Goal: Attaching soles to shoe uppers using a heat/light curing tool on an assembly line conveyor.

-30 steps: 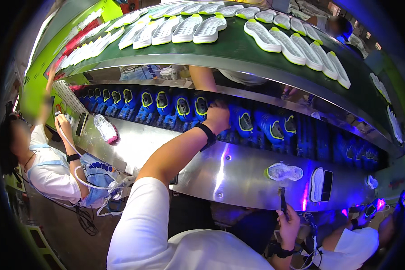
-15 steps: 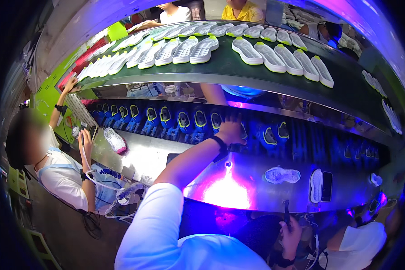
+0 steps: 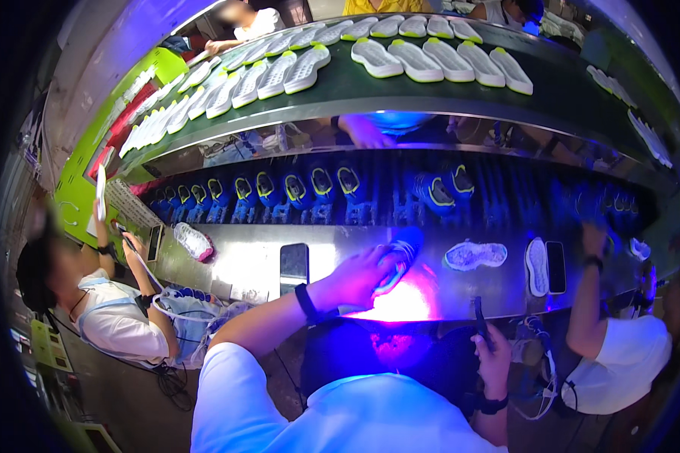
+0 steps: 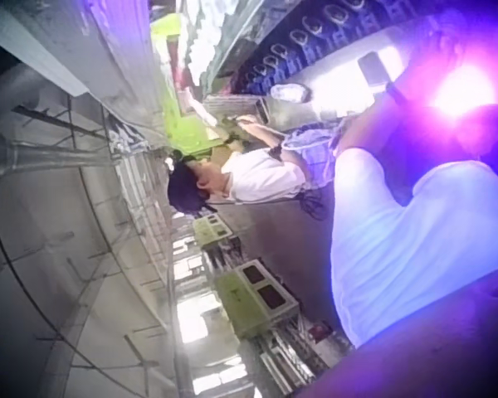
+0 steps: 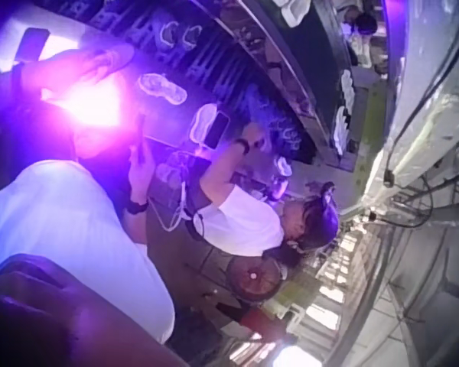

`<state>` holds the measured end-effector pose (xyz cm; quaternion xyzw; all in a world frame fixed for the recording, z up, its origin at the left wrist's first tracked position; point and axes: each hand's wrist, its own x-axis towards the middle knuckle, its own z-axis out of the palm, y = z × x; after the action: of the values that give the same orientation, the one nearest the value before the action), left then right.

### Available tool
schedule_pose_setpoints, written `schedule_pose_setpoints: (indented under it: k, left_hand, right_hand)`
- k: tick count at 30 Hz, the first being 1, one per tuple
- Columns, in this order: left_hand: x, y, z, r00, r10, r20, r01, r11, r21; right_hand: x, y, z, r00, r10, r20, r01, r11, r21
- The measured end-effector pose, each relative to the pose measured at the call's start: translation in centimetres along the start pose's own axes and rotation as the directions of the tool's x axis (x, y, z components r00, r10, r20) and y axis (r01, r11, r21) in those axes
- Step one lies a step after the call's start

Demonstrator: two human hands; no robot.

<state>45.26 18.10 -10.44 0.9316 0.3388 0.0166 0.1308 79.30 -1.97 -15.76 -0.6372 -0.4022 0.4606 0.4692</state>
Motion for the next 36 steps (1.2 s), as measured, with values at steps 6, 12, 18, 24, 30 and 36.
schedule_pose_setpoints:
  k: [6,12,18,24,30,36]
  left_hand:
    - [0.4,5.9,3.9,0.910,-0.388,-0.144,0.409,0.898,0.161]
    - [-0.6,6.5,-0.2,0.878,-0.472,-0.080,0.126,0.389,-0.913]
    - [-2.9,9.9,-1.7,0.761,0.009,-0.648,-0.314,0.879,-0.357]
    - [-2.6,10.4,-2.7,0.644,0.351,-0.679,-0.434,0.899,0.053]
    - [-1.3,11.2,-3.2,0.696,0.341,-0.632,-0.388,0.919,0.070]
    - [-0.9,10.7,-2.4,0.743,0.311,-0.592,-0.354,0.934,0.046]
  right_hand:
    - [1.7,-2.8,1.2,1.000,-0.022,-0.012,0.022,1.000,0.005]
    - [0.9,-8.8,1.0,0.999,-0.026,0.034,0.024,0.998,0.053]
    - [-0.4,-10.3,0.4,0.995,-0.030,0.094,0.031,0.999,-0.014]
    - [1.6,-11.8,1.4,0.956,-0.277,0.099,0.294,0.916,-0.273]
    - [2.4,-9.4,0.8,0.968,-0.178,0.179,0.207,0.965,-0.160]
    - [1.3,-7.6,-0.5,0.955,-0.096,0.281,0.114,0.992,-0.050]
